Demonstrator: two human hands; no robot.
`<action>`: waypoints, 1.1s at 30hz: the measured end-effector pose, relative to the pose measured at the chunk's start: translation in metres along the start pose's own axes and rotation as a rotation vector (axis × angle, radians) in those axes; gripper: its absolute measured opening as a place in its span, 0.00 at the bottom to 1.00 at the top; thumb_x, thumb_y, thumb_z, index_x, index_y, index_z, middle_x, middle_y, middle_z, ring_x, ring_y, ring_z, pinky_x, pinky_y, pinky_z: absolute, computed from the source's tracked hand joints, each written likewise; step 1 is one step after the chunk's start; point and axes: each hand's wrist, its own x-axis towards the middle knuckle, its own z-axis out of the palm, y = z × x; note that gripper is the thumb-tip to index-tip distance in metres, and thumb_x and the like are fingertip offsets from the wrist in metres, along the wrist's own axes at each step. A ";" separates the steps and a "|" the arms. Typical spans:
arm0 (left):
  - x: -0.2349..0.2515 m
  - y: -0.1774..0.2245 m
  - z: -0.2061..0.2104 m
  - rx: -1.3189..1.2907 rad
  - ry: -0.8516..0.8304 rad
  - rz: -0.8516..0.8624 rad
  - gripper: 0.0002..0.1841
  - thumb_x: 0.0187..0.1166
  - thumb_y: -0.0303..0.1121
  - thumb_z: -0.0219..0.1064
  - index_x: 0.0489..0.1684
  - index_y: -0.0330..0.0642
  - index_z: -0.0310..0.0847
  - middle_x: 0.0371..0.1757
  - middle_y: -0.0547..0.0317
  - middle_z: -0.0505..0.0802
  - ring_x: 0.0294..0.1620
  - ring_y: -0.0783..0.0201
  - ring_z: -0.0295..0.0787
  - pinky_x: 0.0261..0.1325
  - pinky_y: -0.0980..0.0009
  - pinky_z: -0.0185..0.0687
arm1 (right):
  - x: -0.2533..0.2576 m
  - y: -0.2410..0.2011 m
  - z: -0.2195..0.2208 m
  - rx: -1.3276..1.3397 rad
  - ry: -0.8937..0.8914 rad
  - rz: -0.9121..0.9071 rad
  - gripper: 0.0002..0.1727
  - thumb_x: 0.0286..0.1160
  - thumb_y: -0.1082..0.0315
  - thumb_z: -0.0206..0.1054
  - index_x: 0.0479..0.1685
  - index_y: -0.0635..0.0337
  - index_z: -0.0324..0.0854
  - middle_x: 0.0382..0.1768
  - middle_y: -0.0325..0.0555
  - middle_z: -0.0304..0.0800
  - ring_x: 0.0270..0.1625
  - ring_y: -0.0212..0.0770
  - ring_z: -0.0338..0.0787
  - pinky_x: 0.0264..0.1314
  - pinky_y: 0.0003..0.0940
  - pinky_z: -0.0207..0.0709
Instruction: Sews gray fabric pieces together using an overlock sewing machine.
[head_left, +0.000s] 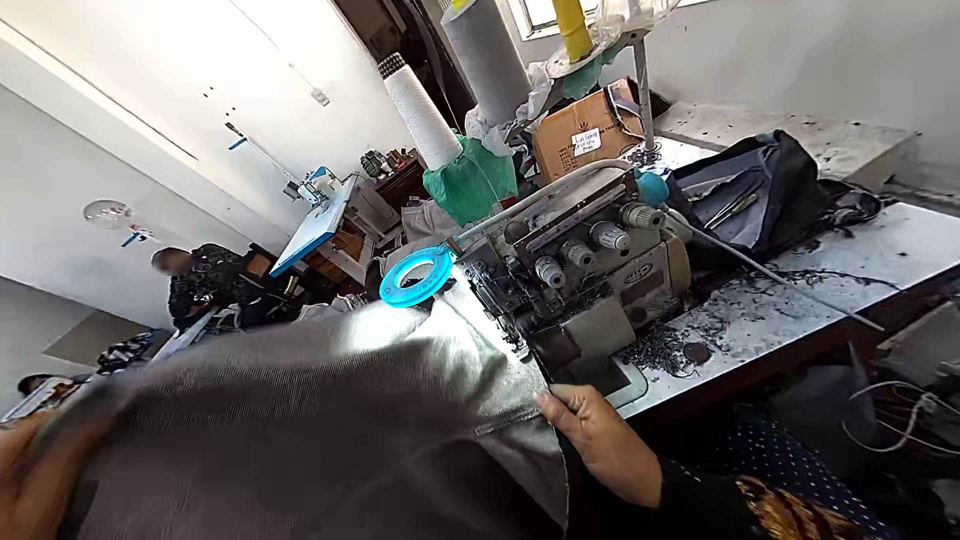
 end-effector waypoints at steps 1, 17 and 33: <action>0.038 -0.006 0.014 0.010 0.059 0.041 0.26 0.95 0.36 0.49 0.51 0.13 0.80 0.48 0.16 0.88 0.54 0.24 0.88 0.60 0.33 0.77 | 0.006 -0.004 0.001 0.031 0.009 0.042 0.18 0.87 0.61 0.57 0.23 0.52 0.77 0.19 0.25 0.72 0.24 0.18 0.73 0.30 0.20 0.68; -0.093 0.196 0.172 -0.673 0.227 0.196 0.18 0.64 0.23 0.65 0.51 0.35 0.94 0.25 0.55 0.90 0.16 0.65 0.80 0.20 0.69 0.79 | -0.055 0.017 0.020 -0.274 -0.049 -0.183 0.16 0.79 0.69 0.59 0.47 0.72 0.91 0.39 0.57 0.96 0.45 0.43 0.95 0.54 0.40 0.85; -0.075 0.246 0.133 -0.427 0.030 0.151 0.19 0.71 0.25 0.64 0.59 0.36 0.92 0.40 0.47 0.97 0.25 0.52 0.93 0.23 0.56 0.84 | -0.051 -0.020 -0.006 -0.099 0.002 0.068 0.21 0.77 0.80 0.47 0.54 0.71 0.87 0.43 0.46 0.93 0.48 0.23 0.89 0.57 0.24 0.80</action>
